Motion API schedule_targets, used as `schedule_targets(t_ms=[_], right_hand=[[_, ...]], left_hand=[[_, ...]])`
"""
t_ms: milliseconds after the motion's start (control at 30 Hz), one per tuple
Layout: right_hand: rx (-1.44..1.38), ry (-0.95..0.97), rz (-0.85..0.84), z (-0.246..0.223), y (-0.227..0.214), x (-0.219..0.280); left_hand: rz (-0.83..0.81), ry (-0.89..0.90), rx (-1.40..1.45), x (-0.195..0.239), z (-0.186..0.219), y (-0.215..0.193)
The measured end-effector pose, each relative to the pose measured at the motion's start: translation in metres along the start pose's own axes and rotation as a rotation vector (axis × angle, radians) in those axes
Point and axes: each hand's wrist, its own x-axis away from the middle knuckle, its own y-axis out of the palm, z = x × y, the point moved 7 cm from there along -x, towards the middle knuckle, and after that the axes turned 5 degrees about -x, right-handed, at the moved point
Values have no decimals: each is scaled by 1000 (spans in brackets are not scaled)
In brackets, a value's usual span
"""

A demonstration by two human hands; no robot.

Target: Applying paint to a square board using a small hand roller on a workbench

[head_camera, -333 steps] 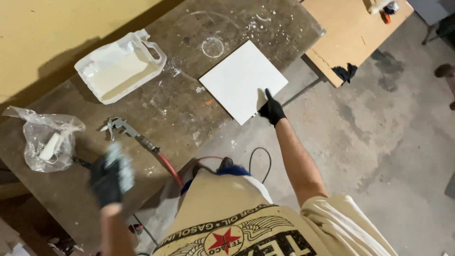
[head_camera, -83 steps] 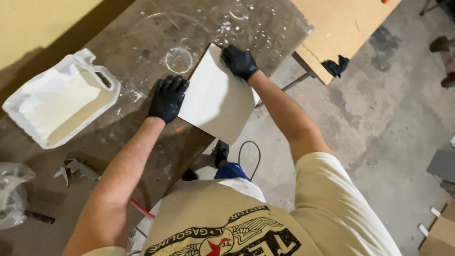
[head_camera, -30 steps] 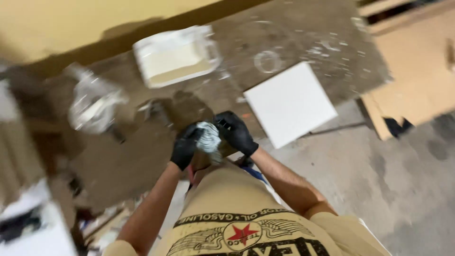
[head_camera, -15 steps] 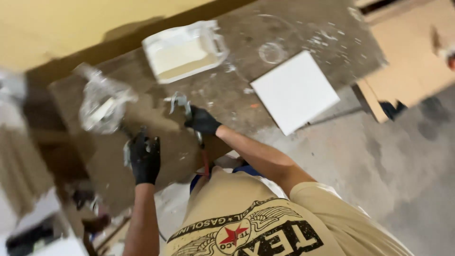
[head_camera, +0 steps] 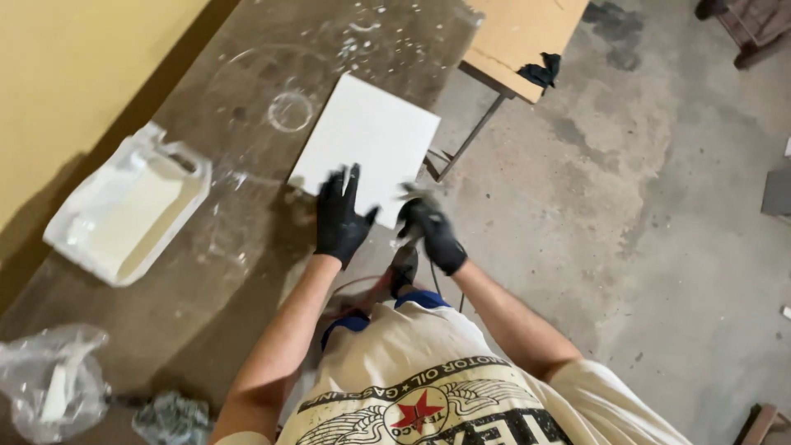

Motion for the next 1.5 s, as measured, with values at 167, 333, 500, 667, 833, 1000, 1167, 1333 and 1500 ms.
schedule_targets(t_ms=[167,333,500,667,833,1000,1167,1333,1500], right_hand=[[-34,-291,295,-25,-132,-12],[585,-10,121,13,-156,-76],[939,72,-55,9,-101,-115],[1375,-547,-75,36,-93,-137],[1249,-239,56,52,-104,-149],[1096,33,179,45,-109,-165],[1021,134,211,46,-113,-176],[1360,-296,85,75,-119,-180],[1477,-487,120,57,-123,-183]], left_hand=[[-900,-289,-455,5,-42,69],[-961,-330,-518,-10,-45,89],[-758,-138,-554,-22,-104,140],[-880,-40,-433,-65,-91,207],[-967,98,-588,-88,-101,214],[-958,192,-512,-68,-120,260],[-749,-47,-606,-113,-139,234],[-542,211,-467,-103,-181,277],[-940,205,-455,-89,-139,322]])
